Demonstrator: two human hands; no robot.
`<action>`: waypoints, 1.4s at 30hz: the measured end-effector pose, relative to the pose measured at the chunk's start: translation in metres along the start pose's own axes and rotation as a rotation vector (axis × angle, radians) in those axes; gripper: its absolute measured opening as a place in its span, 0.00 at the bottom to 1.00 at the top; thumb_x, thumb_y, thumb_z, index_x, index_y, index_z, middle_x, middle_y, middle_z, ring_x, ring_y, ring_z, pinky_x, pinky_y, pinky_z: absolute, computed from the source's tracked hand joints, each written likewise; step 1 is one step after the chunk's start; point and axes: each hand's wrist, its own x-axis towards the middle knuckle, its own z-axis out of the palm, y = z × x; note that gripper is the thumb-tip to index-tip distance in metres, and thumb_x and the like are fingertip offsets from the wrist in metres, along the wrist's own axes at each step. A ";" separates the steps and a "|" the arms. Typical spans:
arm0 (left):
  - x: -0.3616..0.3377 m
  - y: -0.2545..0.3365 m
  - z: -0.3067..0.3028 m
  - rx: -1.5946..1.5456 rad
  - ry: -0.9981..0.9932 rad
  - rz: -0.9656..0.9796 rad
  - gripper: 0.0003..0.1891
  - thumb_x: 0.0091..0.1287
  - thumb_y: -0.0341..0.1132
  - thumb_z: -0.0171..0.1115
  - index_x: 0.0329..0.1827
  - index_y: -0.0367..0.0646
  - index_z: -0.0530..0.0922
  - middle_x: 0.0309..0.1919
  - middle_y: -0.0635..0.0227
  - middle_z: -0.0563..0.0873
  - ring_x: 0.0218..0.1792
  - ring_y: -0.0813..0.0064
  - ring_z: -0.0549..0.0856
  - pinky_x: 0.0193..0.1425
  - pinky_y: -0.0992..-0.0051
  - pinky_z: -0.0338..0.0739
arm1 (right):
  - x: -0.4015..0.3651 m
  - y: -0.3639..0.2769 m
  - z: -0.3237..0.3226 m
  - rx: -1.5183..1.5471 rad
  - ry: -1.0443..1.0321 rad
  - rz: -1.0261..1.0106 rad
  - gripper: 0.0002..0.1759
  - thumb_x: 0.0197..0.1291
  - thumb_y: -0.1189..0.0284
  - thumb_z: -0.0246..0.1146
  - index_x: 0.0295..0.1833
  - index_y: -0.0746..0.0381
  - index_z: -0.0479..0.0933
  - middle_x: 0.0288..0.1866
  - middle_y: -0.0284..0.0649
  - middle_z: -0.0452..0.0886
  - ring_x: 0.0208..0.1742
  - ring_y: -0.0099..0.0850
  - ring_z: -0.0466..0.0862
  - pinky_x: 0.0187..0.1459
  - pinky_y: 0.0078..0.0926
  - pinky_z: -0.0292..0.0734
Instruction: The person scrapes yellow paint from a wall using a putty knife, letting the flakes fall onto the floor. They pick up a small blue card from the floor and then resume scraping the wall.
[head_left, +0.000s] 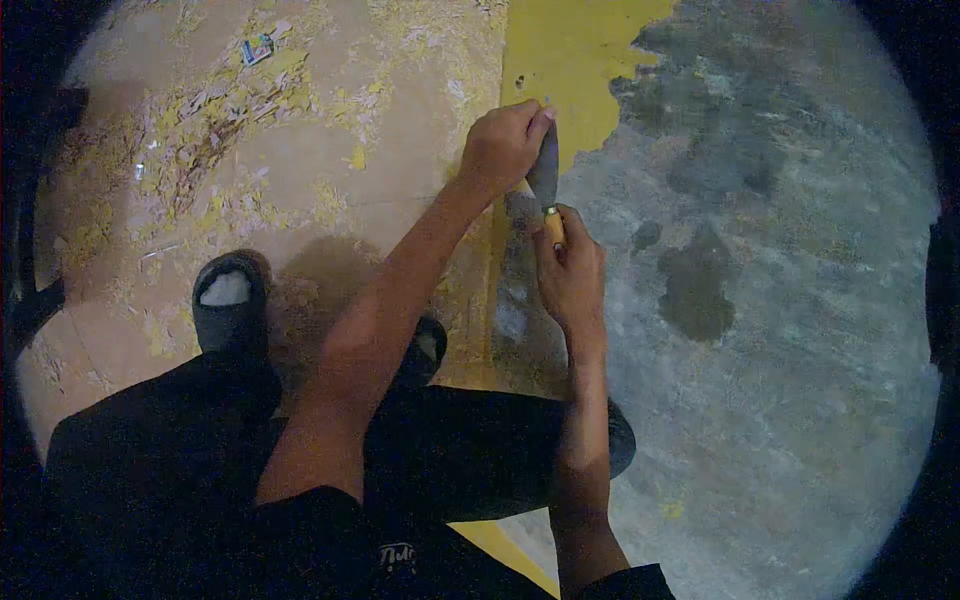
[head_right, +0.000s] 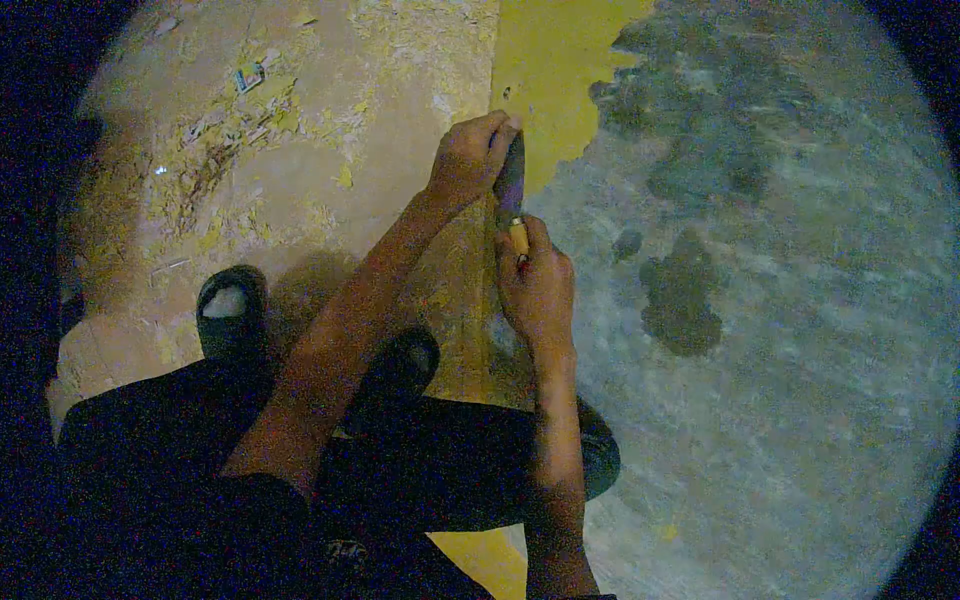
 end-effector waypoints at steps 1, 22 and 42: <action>0.001 0.005 -0.002 -0.017 -0.015 0.042 0.20 0.70 0.50 0.53 0.33 0.41 0.80 0.26 0.50 0.83 0.32 0.47 0.83 0.39 0.51 0.76 | 0.000 0.001 0.000 0.052 0.019 -0.017 0.15 0.64 0.69 0.60 0.54 0.62 0.75 0.30 0.55 0.82 0.29 0.51 0.83 0.31 0.44 0.76; -0.004 0.035 0.012 0.180 0.176 0.139 0.27 0.70 0.48 0.52 0.18 0.38 0.81 0.16 0.48 0.80 0.22 0.46 0.83 0.31 0.54 0.79 | -0.016 -0.006 -0.007 -0.076 0.179 0.006 0.18 0.66 0.60 0.59 0.48 0.64 0.81 0.32 0.57 0.83 0.31 0.53 0.84 0.35 0.44 0.78; 0.005 0.014 -0.012 0.069 -0.095 -0.259 0.29 0.71 0.53 0.47 0.26 0.35 0.83 0.25 0.43 0.83 0.31 0.41 0.84 0.41 0.52 0.78 | -0.020 0.008 -0.019 0.501 -0.348 0.136 0.21 0.69 0.72 0.55 0.65 0.66 0.67 0.54 0.47 0.81 0.47 0.35 0.83 0.50 0.31 0.78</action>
